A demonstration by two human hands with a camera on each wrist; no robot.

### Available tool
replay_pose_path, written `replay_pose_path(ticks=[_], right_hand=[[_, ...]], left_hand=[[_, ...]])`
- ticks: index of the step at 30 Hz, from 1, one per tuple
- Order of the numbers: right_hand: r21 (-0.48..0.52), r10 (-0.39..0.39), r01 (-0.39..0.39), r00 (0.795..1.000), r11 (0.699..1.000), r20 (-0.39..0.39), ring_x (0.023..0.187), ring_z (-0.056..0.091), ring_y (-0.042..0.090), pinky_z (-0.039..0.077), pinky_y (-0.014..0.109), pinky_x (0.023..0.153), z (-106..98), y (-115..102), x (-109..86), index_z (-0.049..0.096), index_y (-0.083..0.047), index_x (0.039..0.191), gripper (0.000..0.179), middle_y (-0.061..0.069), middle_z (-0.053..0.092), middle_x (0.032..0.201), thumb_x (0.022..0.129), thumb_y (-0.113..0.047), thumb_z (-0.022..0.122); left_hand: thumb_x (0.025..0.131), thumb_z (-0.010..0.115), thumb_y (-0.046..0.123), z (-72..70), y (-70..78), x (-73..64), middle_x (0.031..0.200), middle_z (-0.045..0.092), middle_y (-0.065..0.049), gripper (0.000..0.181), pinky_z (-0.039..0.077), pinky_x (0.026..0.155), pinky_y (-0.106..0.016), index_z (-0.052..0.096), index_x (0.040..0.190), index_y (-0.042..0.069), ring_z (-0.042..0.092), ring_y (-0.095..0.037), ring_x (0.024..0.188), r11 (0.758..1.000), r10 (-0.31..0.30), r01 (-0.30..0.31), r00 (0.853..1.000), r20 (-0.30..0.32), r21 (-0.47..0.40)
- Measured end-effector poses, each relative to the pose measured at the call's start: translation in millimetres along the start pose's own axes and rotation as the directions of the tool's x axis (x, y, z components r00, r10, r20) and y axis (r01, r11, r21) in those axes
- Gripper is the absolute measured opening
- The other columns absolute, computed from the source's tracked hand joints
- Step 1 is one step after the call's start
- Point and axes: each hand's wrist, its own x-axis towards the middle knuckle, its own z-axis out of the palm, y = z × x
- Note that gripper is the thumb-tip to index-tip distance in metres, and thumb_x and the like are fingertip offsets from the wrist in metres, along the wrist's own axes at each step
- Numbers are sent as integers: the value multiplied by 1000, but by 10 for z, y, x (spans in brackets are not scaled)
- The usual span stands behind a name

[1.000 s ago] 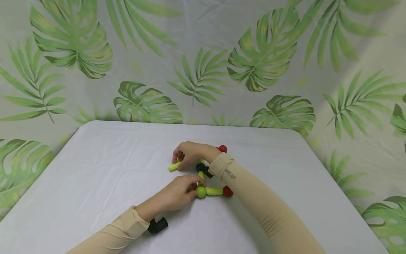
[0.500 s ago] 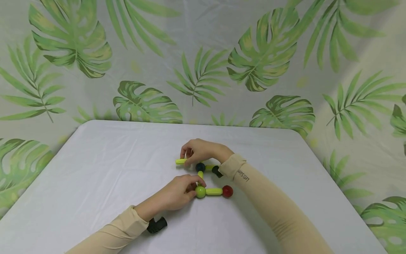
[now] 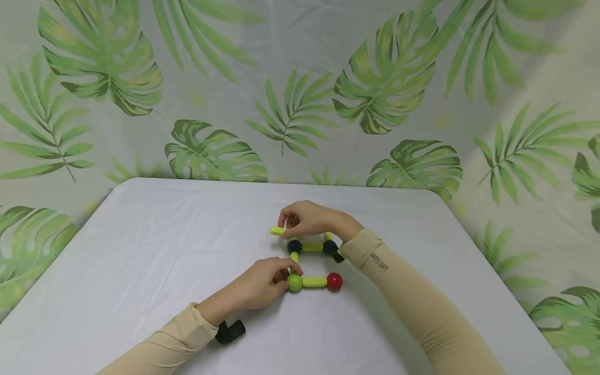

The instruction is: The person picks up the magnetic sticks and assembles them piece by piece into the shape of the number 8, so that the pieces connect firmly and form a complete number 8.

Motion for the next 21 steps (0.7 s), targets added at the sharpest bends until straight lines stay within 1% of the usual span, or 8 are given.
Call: replay_pose_path(ticks=[6,10,14,17,19,21], right_hand=[[44,-3,5,999,999,-43,85,61,13,51,26,82,-47,56,-162,72,-13,109,15,0,69,93,98,-20,78],[62,12,-7,997,998,-81,85,63,14,52,27,82,-93,99,-268,72,-13,107,14,0,71,93,97,-20,78],[76,38,-29,991,997,-129,85,64,14,52,27,78,-125,140,-362,71,-13,106,14,0,72,93,96,-22,78],[93,60,-46,986,995,-157,84,64,15,52,28,76,-131,162,-439,71,-13,104,15,0,72,92,96,-22,78],[103,70,-53,983,993,-171,84,66,19,52,28,76,-125,179,-494,71,-13,104,15,0,72,91,95,-22,78],[116,81,-61,980,991,-181,85,68,25,53,29,77,-113,197,-551,71,-12,105,16,0,73,90,95,-22,78]], left_hand=[[100,65,0,-8,-22,5,105,70,-5,29,52,81,-35,72,124,16,65,-15,89,999,-14,15,1000,22,-43],[99,67,2,-26,-40,6,107,70,-5,30,53,81,-33,72,124,17,67,-15,91,996,-31,34,999,34,-84],[98,72,8,-43,-58,3,108,69,-5,28,52,74,-30,73,124,18,66,-14,88,990,-47,52,998,43,-128],[97,75,12,-49,-71,11,107,68,-6,26,52,67,-28,73,123,18,64,-13,82,983,-60,69,997,53,-170],[97,75,12,-51,-76,21,106,68,-6,26,52,63,-27,73,123,16,63,-13,79,976,-66,78,996,63,-203],[97,75,12,-54,-85,33,104,67,-6,26,52,63,-26,73,123,15,62,-13,78,968,-76,91,994,75,-236]])
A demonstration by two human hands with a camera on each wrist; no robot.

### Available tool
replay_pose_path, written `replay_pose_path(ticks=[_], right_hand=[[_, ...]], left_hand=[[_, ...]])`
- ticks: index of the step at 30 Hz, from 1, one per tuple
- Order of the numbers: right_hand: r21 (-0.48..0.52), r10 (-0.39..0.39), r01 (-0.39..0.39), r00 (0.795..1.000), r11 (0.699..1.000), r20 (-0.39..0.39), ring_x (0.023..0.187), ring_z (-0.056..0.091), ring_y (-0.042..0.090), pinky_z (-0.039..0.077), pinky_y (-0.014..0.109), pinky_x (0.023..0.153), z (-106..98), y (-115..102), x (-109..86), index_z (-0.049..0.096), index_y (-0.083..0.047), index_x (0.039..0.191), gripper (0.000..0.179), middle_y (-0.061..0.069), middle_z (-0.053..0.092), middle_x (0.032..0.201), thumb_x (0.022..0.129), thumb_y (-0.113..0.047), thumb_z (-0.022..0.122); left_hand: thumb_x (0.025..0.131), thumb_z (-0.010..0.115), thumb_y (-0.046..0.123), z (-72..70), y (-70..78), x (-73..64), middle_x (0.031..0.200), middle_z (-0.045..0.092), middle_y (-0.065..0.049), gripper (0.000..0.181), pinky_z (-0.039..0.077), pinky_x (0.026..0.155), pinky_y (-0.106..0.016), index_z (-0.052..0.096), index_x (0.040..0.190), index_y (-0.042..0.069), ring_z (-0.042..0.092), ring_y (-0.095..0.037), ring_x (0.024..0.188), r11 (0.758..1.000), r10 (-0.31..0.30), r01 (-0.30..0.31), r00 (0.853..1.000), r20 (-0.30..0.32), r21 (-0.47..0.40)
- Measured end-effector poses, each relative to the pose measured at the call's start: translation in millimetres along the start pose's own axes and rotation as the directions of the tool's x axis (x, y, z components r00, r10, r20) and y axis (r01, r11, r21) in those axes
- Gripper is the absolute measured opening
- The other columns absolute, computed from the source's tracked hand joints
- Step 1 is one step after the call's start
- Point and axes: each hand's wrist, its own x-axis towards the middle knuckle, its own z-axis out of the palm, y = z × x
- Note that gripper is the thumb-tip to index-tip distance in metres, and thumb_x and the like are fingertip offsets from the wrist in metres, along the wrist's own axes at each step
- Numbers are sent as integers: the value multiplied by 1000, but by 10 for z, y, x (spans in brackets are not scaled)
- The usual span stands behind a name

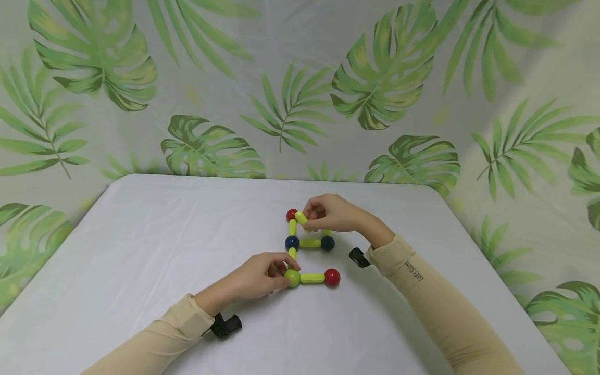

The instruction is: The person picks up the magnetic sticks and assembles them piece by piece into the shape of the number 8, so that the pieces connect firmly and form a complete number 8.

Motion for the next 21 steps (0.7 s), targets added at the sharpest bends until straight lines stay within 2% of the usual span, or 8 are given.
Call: replay_pose_path(ticks=[4,12,21], right_hand=[[36,36,-35,999,999,-26,91,72,37,53,30,80,-7,24,-105,71,-11,108,18,0,75,90,96,-23,78],[119,128,-118,989,986,-80,97,69,41,49,34,84,-11,66,-289,69,-9,110,25,3,74,90,98,-29,78],[214,202,-175,973,961,-110,101,74,36,53,39,97,26,221,-406,67,-7,113,31,2,76,92,100,-32,77]], left_hand=[[97,75,12,-20,-12,21,102,66,-6,26,52,64,-25,73,123,13,61,-13,79,999,-22,23,1000,16,-48],[98,76,12,-37,-33,39,101,65,-6,28,47,65,-22,73,125,10,58,-15,79,995,-49,52,998,28,-88],[97,77,12,-49,-28,23,102,65,-6,29,45,67,-22,74,126,11,56,-16,81,991,-62,65,997,34,-113]])
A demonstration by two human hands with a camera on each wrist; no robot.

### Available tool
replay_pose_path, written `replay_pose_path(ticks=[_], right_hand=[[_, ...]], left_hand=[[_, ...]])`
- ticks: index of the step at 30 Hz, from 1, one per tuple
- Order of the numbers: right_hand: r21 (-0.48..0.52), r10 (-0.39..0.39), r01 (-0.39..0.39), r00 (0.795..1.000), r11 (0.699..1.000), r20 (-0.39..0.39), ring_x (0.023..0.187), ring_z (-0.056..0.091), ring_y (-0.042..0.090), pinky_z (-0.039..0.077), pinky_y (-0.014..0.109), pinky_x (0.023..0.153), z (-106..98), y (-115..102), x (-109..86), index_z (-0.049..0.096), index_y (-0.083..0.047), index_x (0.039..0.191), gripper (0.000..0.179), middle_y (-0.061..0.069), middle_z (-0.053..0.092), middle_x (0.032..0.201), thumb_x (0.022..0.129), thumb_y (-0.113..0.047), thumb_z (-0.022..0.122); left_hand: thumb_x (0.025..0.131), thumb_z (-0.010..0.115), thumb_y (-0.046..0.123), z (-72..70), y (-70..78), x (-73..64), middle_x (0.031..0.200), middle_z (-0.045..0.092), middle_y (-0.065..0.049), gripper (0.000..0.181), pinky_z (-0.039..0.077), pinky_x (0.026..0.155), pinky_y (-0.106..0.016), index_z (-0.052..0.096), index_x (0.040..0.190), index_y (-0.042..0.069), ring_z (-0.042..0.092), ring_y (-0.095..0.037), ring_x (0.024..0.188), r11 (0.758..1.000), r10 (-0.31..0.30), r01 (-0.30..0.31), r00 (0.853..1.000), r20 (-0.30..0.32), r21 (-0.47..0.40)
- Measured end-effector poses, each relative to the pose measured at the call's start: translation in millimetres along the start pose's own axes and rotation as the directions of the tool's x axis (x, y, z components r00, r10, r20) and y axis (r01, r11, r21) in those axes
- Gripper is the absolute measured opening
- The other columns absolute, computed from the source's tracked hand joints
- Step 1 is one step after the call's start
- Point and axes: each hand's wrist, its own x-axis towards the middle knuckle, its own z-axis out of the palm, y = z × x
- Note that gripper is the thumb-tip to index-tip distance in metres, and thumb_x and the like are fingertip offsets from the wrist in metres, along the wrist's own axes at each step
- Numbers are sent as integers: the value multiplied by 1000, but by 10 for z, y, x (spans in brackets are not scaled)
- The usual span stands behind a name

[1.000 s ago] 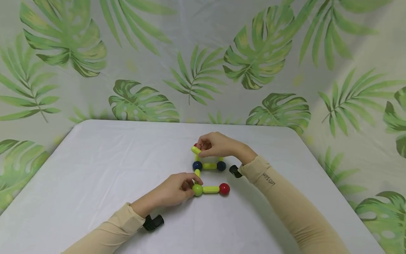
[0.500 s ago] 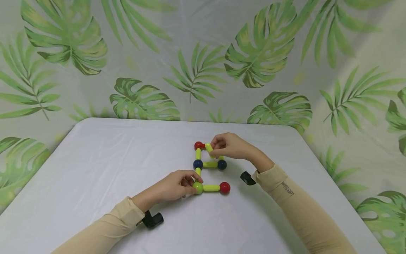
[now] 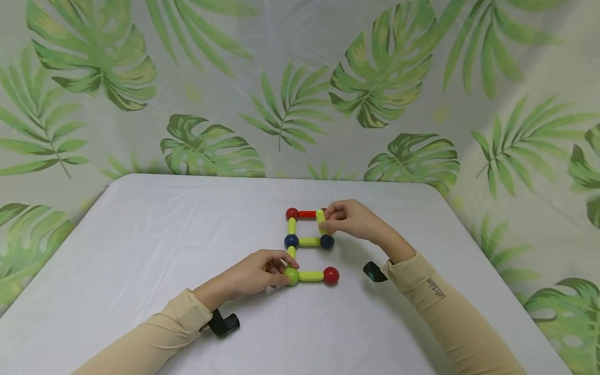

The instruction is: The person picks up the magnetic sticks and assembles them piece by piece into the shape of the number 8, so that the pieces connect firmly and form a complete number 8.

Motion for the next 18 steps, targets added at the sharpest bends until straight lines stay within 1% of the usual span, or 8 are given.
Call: replay_pose_path(ticks=[4,8,13,15,18], right_hand=[[41,18,-17,1000,999,-9,102,76,35,55,42,101,-4,58,-38,67,-6,113,31,3,78,94,100,-32,77],[57,34,-33,999,998,-18,102,76,31,53,40,102,16,134,-93,67,-6,114,30,5,79,95,100,-31,76],[78,78,-75,996,994,-35,103,76,31,54,48,104,16,214,-192,65,-6,116,32,9,81,97,100,-32,75],[79,96,-93,994,993,-43,101,76,28,55,48,102,9,231,-235,65,-5,116,34,10,82,99,100,-34,75],[85,129,-124,990,989,-50,99,76,23,54,43,97,6,251,-290,66,-6,115,37,9,83,99,100,-38,76]], left_hand=[[97,77,12,-1,-7,1,102,65,-6,29,44,66,-22,73,126,11,55,-16,81,1000,-8,8,1000,4,-17],[98,77,11,9,-21,2,101,65,-6,29,43,66,-22,74,126,10,54,-16,80,1000,-12,12,1000,4,-14],[98,76,10,13,-19,2,100,65,-6,28,43,66,-22,74,126,10,54,-16,80,1000,-10,10,1000,6,-9],[97,77,10,7,-12,1,100,65,-6,29,43,66,-22,74,126,10,54,-16,80,1000,-7,7,1000,4,-11],[97,77,10,-4,-5,1,101,64,-6,29,43,67,-22,74,126,10,54,-17,81,1000,-3,3,1000,0,-14]])
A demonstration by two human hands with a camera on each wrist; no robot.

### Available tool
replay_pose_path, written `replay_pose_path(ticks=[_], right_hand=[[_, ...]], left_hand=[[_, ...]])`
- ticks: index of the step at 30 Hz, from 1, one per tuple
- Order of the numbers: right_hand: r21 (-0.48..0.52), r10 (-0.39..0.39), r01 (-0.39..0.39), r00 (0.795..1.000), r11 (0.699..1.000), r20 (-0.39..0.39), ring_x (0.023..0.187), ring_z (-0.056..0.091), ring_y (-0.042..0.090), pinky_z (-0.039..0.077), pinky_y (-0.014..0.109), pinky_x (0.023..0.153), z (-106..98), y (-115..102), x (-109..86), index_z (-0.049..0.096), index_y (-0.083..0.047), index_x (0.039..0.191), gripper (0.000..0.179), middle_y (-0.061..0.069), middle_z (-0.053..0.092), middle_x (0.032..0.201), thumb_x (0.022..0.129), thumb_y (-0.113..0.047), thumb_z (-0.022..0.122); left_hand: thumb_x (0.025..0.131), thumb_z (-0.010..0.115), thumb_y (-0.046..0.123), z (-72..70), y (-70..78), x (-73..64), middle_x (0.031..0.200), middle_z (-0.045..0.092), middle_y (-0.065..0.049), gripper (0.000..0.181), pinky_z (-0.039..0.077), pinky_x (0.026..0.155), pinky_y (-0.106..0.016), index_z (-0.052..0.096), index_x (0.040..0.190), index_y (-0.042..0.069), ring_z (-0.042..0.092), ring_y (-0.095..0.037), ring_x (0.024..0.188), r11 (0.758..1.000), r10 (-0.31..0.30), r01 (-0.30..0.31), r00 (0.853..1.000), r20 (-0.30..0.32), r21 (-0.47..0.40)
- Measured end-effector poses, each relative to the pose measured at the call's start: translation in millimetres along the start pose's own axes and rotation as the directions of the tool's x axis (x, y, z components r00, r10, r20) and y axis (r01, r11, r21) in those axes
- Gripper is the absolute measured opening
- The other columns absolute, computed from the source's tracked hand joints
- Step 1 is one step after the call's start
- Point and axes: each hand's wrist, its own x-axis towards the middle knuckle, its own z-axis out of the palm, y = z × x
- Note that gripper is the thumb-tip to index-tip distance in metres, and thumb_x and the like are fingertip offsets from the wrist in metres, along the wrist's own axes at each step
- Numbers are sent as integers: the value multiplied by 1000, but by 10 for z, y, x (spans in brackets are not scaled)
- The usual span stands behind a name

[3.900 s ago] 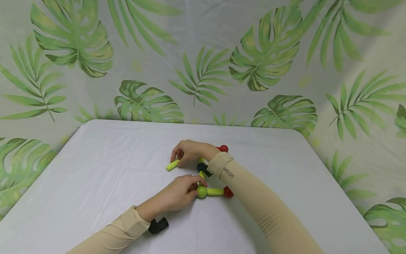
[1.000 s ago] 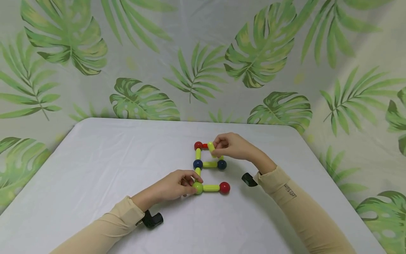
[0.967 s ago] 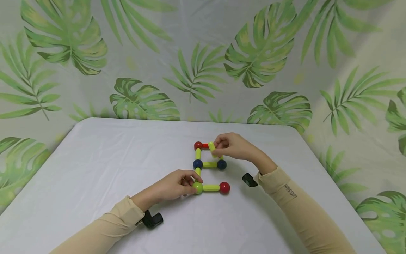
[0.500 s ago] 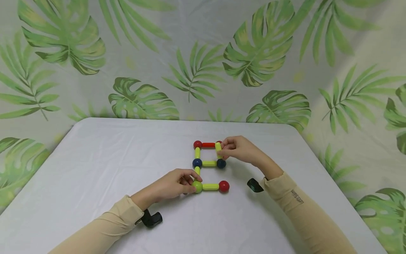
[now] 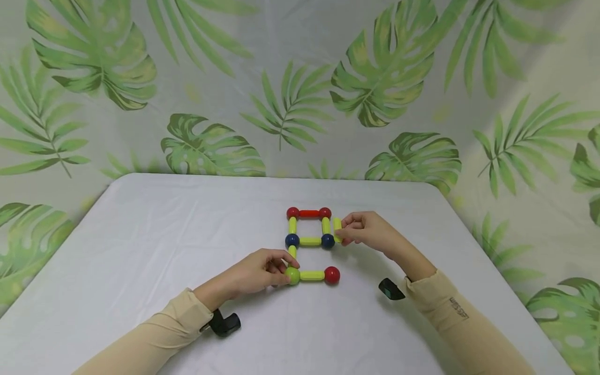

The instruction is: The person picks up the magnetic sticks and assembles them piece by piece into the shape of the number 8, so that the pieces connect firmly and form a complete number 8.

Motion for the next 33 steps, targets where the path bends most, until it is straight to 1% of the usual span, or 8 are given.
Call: replay_pose_path(ticks=[3,8,11,15,21,26,33], right_hand=[[9,19,-19,1000,1000,8,97,76,20,53,39,92,15,35,-57,66,-5,115,37,8,83,97,100,-38,77],[32,31,-32,999,999,24,94,76,18,54,37,89,79,83,-130,66,-4,115,35,10,83,97,100,-34,77],[50,46,-47,998,998,31,93,75,18,54,34,88,140,108,-152,67,-5,113,34,9,82,94,99,-34,77],[55,56,-57,998,997,29,91,71,19,54,32,84,217,141,-168,69,-7,108,32,4,80,88,97,-35,79],[49,67,-67,998,997,20,86,65,19,49,32,78,286,184,-189,69,-7,105,31,3,77,83,95,-34,81],[61,71,-72,997,996,27,83,67,18,50,31,77,322,207,-188,69,-6,105,30,1,77,81,96,-31,80],[72,70,-73,997,995,44,81,70,15,51,29,75,368,238,-177,69,-6,102,28,0,78,81,96,-30,80]], left_hand=[[97,77,10,0,-1,4,100,65,-6,29,43,67,-22,74,126,10,54,-16,80,1000,4,-4,1000,0,5],[97,77,9,-4,4,18,99,65,-6,28,42,65,-21,74,126,9,53,-16,79,1000,10,-10,1000,-1,13],[98,77,10,-7,-4,22,99,65,-6,29,41,64,-21,74,126,9,52,-16,78,1000,11,-11,1000,0,10],[98,77,11,-6,-16,22,99,65,-6,29,40,63,-21,74,126,9,52,-16,78,1000,11,-11,1000,0,7],[98,77,12,0,-2,16,99,64,-6,29,40,64,-21,74,127,10,52,-16,78,1000,7,-7,1000,4,0],[98,77,12,1,11,12,100,64,-7,30,41,64,-22,74,128,10,52,-16,79,1000,7,-7,1000,4,-2],[98,77,12,-2,0,12,100,64,-6,30,41,64,-21,74,127,11,52,-17,79,1000,0,0,1000,0,6]])
